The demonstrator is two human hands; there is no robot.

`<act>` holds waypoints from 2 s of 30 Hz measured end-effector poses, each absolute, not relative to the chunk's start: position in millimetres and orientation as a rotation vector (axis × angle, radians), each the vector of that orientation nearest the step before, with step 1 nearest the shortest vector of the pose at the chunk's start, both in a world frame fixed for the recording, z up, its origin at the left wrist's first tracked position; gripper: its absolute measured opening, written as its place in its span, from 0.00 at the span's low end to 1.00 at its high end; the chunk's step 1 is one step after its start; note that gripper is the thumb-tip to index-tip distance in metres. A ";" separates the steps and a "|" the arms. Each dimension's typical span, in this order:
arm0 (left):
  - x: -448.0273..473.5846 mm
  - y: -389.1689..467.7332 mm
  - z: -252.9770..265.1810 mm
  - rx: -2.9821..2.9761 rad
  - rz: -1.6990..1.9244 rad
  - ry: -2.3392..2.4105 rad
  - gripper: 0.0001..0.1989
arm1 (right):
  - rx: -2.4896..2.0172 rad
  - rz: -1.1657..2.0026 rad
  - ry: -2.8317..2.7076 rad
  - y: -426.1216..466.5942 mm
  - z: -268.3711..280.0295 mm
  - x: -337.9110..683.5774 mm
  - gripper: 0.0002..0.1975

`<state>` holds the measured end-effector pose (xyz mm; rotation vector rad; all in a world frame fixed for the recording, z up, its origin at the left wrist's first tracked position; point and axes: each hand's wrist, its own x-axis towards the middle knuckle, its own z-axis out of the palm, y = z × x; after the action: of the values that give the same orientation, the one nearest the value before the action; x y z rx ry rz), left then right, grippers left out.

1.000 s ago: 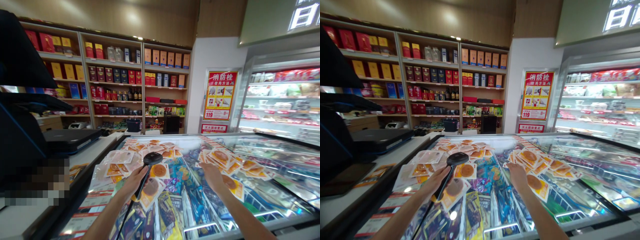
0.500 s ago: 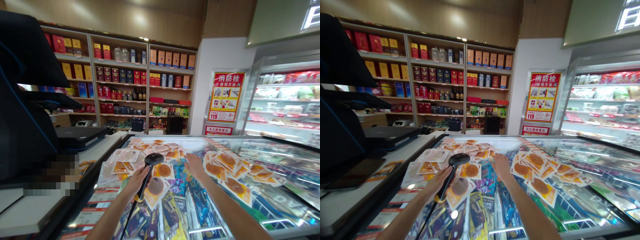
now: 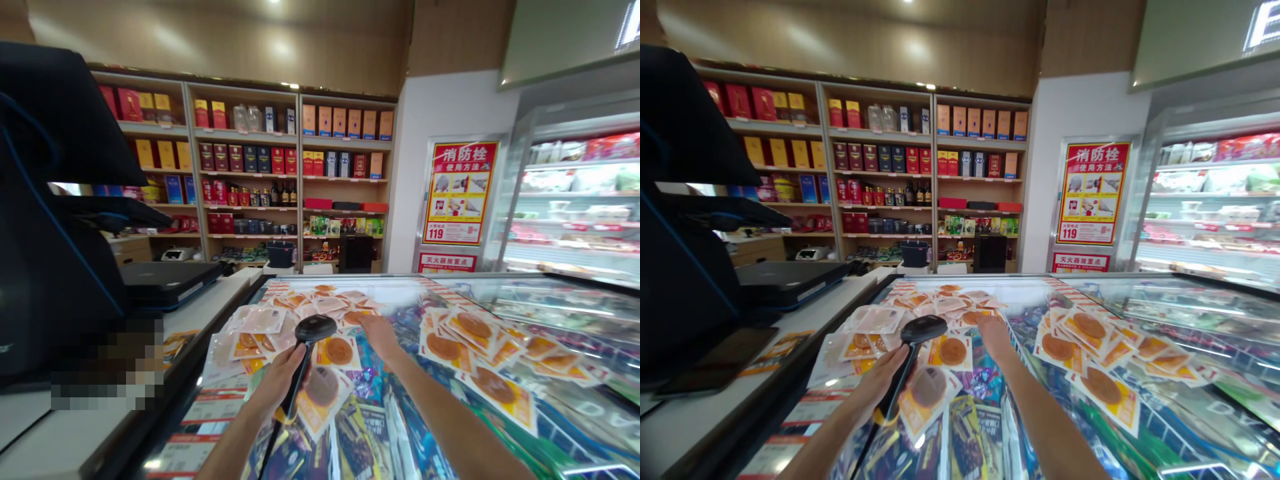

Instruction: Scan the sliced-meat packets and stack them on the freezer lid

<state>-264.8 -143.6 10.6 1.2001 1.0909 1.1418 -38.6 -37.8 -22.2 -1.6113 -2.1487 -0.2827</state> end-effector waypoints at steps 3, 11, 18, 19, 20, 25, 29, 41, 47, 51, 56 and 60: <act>-263.0 -145.6 13.9 1.201 1.128 1.064 0.17 | -1.665 -0.234 -1.871 -46.6 -31.3 -14.7 0.18; -243.7 -154.9 22.5 1.315 1.020 0.901 0.19 | -1.574 0.224 -1.205 -52.8 -42.8 22.3 0.22; -234.7 -152.6 21.0 1.392 0.939 0.836 0.21 | -1.418 0.327 -1.122 -54.6 -50.1 23.9 0.22; -234.8 -153.2 21.6 1.394 0.953 0.860 0.21 | -1.417 0.330 -1.121 -55.3 -49.9 24.3 0.22; -235.0 -154.0 22.2 1.393 0.969 0.889 0.20 | -1.414 0.332 -1.120 -56.2 -49.4 24.7 0.22; -236.0 -156.4 25.4 1.373 0.985 0.942 0.19 | -1.394 0.346 -1.136 -62.0 -44.8 27.8 0.22; -234.0 -154.8 25.4 1.358 0.970 0.904 0.18 | -1.451 0.328 -1.132 -63.8 -44.2 30.7 0.21; -229.5 -144.7 26.4 1.371 0.942 0.904 0.19 | -1.588 0.163 -1.225 -70.8 -35.1 26.4 0.22; -237.2 -139.7 21.4 1.339 1.002 1.012 0.21 | -1.678 -0.310 -1.433 -92.6 -18.7 59.6 0.21; -243.6 -138.6 19.3 1.272 1.061 1.055 0.21 | -1.766 -0.551 -1.759 -112.5 -22.0 83.0 0.18; -248.6 -139.1 19.5 1.249 1.080 1.050 0.20 | -1.980 -0.619 -1.896 -124.7 -37.3 94.4 0.22; -250.1 -137.6 18.5 1.272 1.079 1.038 0.19 | -2.134 -0.675 -1.867 -123.6 -41.3 93.5 0.19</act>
<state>-250.1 -137.6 18.5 1.2717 1.0383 1.0792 93.5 -123.6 -41.3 -2.1342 -1.8666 -0.6749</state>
